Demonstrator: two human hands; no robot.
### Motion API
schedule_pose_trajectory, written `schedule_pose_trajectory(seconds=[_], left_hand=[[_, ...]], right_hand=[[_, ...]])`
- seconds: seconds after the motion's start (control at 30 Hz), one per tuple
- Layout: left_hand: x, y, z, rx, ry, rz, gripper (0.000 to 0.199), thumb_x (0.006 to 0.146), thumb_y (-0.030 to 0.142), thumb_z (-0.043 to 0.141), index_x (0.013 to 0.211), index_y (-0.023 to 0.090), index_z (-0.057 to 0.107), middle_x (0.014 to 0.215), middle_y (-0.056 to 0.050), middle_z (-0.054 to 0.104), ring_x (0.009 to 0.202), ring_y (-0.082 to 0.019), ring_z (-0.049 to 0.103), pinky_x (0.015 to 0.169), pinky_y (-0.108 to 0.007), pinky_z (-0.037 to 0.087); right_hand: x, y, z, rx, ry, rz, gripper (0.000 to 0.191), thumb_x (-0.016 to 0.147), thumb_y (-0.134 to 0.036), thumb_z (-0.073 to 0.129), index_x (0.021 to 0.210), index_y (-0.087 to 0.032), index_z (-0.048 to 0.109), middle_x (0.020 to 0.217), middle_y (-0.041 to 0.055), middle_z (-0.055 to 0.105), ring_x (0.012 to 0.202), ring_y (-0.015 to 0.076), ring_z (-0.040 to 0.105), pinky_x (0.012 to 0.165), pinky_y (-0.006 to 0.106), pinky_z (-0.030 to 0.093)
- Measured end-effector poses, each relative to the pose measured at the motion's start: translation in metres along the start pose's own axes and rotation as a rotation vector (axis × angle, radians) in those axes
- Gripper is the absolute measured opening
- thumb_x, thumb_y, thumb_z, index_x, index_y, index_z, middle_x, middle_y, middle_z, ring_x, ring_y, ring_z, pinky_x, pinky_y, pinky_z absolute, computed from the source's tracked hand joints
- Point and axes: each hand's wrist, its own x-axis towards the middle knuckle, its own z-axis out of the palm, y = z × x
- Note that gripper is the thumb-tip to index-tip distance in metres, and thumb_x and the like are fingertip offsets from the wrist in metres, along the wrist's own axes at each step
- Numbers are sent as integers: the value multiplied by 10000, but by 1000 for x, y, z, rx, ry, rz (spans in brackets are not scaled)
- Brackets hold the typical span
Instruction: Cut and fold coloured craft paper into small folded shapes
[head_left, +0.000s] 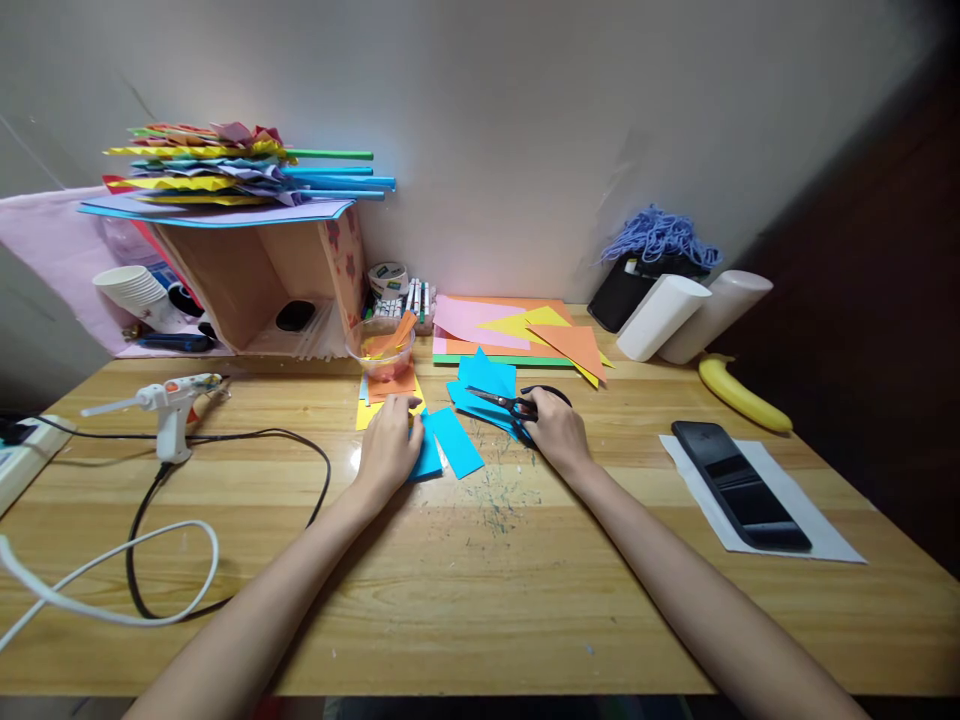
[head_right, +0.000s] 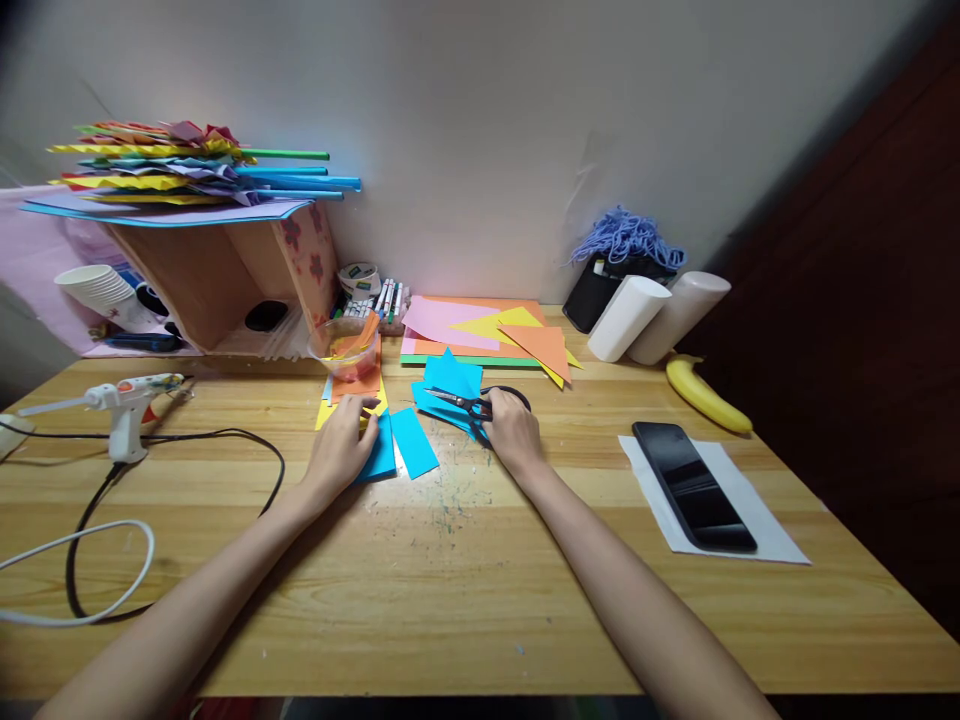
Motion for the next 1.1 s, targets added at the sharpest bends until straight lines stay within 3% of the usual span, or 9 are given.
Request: schedule_pose_trajectory(seconds=[0.17,0.37,0.53,0.67,0.77,0.9,1.0,1.1], left_hand=[[-1,5,-3,-33,-7,0,198,835,193,383,988,172,507,992,-89,585,893,-224,571,734,-336,432],[-3,9,-3,-93,-18,6,202,839,196,376,984,179,515,965,-84,589,868,-213,570,741,-335,430],[-2,6,1,-349,-27,-38,209,836,278,407,952,184,554,967,-76,601,876,-200,570,775,-336,433],[7,0,6,-892,-157,-290,453,835,488,350,989,122,568,965,-124,628,840,-204,601,755,-336,456],[14,-2,3,-1242,-246,-465,656,816,610,242,1081,86,535,1074,-176,603,967,-224,582,794,-325,449],[16,3,-9,-1380,-392,-425,740,793,670,168,1042,112,586,1092,-154,608,1029,-228,553,862,-323,415],[12,8,-17,-1422,-500,-343,753,768,701,183,895,123,649,969,-146,654,931,-248,582,813,-347,432],[8,9,-22,-1484,-546,-377,720,756,707,234,772,130,664,821,-134,672,802,-243,596,758,-356,442]], right_hand=[[1,-2,2,34,38,-10,120,735,-193,529,852,-190,553,873,60,647,836,220,590,575,261,387],[21,-6,14,6,28,-16,200,701,-84,490,860,-184,562,860,80,654,831,225,588,570,259,387],[21,-7,10,169,153,3,127,724,-116,470,797,-185,548,863,83,661,843,226,604,656,285,433],[9,-14,-2,528,243,-5,35,740,-186,493,725,-210,474,886,71,662,856,200,621,730,300,471],[3,-21,-9,735,236,-25,80,713,-182,539,726,-210,465,875,62,657,826,191,624,732,314,486],[2,-28,-15,915,203,-21,124,678,-150,569,733,-205,473,869,51,641,801,178,616,721,318,490],[3,-30,-22,962,180,-33,131,661,-125,561,711,-202,467,846,45,637,788,176,613,707,310,486],[5,-31,-30,938,150,-79,114,661,-116,538,702,-198,471,830,52,643,802,191,617,694,313,483]])
